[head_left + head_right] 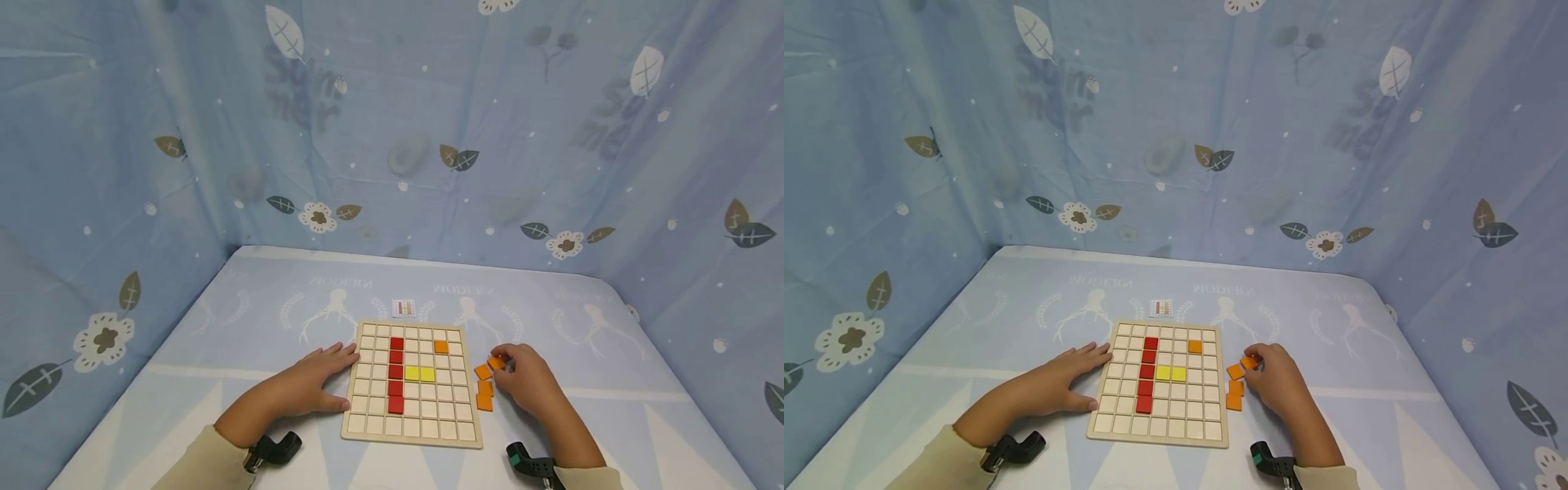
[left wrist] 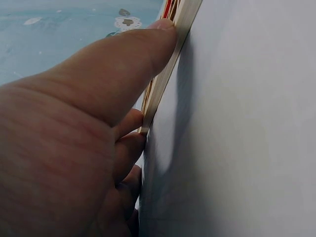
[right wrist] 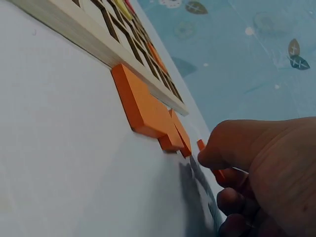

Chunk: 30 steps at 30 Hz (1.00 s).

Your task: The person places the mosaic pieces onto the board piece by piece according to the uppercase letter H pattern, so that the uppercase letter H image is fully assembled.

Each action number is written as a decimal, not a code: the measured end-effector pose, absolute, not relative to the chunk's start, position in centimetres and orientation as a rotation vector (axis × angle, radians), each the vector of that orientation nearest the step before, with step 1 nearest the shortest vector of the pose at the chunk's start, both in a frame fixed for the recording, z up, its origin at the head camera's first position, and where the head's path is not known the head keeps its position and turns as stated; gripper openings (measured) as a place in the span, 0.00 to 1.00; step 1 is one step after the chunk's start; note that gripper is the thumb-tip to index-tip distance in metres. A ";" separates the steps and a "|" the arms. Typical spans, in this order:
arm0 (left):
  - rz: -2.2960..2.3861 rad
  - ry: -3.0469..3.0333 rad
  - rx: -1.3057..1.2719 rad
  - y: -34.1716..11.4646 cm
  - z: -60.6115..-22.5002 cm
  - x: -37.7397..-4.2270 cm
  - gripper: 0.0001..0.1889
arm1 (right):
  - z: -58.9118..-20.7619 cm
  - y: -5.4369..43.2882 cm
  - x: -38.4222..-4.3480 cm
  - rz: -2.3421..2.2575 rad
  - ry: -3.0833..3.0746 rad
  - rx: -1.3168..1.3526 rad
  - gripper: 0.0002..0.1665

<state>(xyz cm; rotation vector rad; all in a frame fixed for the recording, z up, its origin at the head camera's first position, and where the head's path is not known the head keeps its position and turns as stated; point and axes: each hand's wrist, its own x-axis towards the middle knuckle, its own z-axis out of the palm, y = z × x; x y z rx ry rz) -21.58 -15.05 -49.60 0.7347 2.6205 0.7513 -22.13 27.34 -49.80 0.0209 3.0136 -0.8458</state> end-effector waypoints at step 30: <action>0.752 2.619 0.727 -15.2 -49.6 -21.7 0.50 | -49.1 17.3 -22.8 -0.987 2.955 0.039 0.14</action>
